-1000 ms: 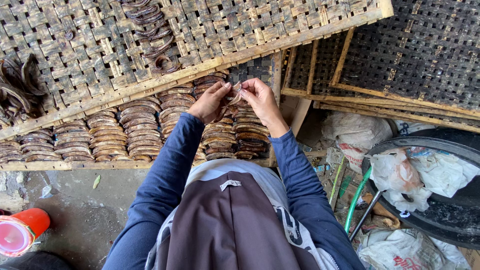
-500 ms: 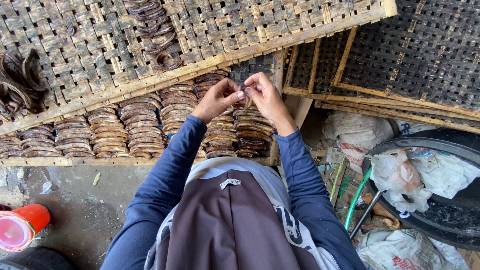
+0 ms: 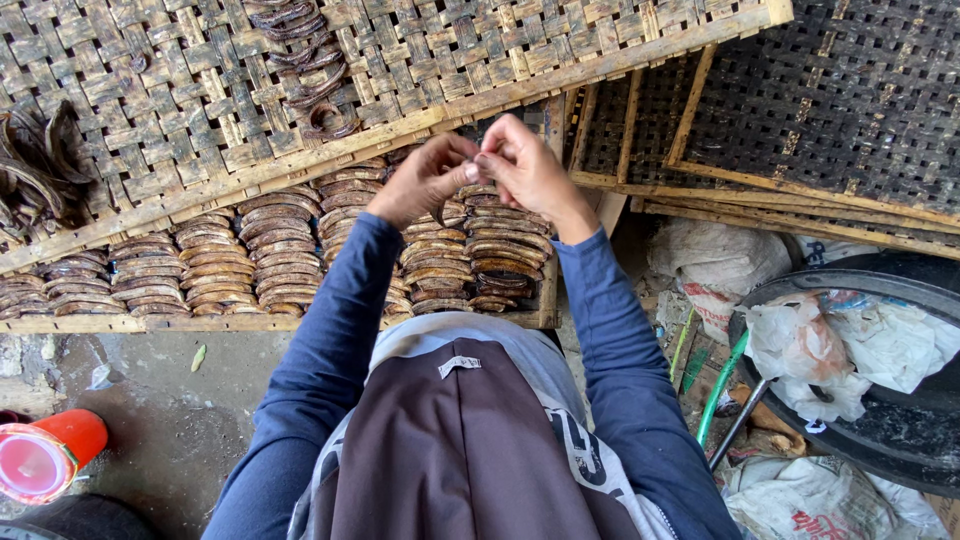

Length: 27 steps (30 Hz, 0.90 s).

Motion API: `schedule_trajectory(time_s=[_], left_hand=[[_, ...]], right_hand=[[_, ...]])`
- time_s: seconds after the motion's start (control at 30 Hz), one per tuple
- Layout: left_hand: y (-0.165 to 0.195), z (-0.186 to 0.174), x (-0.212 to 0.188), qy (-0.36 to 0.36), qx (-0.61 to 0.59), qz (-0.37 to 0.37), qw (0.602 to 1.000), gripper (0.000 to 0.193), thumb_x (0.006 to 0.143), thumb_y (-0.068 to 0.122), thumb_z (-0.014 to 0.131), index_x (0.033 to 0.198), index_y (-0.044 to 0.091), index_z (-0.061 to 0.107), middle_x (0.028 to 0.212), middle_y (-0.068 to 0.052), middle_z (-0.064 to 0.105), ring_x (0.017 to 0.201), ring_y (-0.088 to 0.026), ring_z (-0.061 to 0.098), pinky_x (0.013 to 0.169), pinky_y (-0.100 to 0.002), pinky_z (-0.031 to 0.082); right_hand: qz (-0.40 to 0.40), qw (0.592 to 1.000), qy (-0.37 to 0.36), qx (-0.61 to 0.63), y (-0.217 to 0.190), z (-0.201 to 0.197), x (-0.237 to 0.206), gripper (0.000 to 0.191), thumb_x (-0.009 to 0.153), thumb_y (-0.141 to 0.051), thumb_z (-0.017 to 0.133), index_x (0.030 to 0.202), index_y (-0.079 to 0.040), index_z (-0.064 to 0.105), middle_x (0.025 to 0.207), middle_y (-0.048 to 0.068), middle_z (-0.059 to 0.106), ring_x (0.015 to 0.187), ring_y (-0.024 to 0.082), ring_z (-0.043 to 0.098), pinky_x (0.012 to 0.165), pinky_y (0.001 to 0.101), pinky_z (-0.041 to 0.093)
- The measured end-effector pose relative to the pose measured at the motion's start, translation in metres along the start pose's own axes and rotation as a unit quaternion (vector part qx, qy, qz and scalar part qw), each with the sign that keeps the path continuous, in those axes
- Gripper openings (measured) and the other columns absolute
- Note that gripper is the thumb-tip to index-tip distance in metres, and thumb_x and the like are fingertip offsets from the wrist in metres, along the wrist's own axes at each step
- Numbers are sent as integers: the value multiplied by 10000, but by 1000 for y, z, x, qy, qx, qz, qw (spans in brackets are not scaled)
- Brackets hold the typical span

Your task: The person picks up dried banana slices and arranges them in neat rows on woven bamboo drying trays, placing pieces one at a time and pressing rows flat. They slide and reposition the trays on the ground to reach empty sections and continue filling the trays with slices.

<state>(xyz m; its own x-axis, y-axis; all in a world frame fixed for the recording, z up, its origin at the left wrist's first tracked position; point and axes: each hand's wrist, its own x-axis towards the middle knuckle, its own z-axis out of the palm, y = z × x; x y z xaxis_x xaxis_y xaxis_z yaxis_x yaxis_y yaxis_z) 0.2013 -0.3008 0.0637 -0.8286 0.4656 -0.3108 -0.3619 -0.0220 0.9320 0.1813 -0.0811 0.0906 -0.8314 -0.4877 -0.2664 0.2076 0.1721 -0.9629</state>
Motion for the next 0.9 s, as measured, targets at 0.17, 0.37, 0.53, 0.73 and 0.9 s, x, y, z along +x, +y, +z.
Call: schedule_trajectory(time_s=[0.17,0.37,0.53,0.73,0.9], left_hand=[[-31,3,8,31,-1,48,998,199,978,185,761,1074,56,644,948,21,655,866,-67,567,766,-227,504],[-64,-4,14,137,24,-41,989,118,1000,155,710,1020,42,683,856,4,683,728,-80,555,655,-247,489],[-89,-2,22,202,306,-83,927,151,1007,202,682,1028,66,742,891,-79,752,704,-167,674,688,-334,570],[-107,11,30,226,448,-83,861,151,909,155,730,1013,49,706,899,-120,746,731,-240,695,689,-412,581],[-101,8,26,214,495,-80,838,105,892,177,752,963,111,710,919,-84,720,758,-229,682,663,-402,588]], right_hand=[[61,998,7,8,8,12,8,132,1080,-162,591,1143,-69,522,749,18,595,520,44,556,402,215,401],[57,996,-62,18,38,-5,6,188,1014,-128,636,1164,-78,534,961,9,692,711,65,642,605,233,553],[29,979,45,-195,85,-19,7,100,970,-56,666,1052,-40,610,970,70,690,824,148,663,718,332,557],[7,918,136,-373,130,-2,0,89,924,-79,723,954,-60,642,955,95,628,855,206,632,810,391,562],[-63,847,203,-487,151,5,-6,75,867,-57,723,869,-61,648,898,93,592,846,234,601,883,409,557]])
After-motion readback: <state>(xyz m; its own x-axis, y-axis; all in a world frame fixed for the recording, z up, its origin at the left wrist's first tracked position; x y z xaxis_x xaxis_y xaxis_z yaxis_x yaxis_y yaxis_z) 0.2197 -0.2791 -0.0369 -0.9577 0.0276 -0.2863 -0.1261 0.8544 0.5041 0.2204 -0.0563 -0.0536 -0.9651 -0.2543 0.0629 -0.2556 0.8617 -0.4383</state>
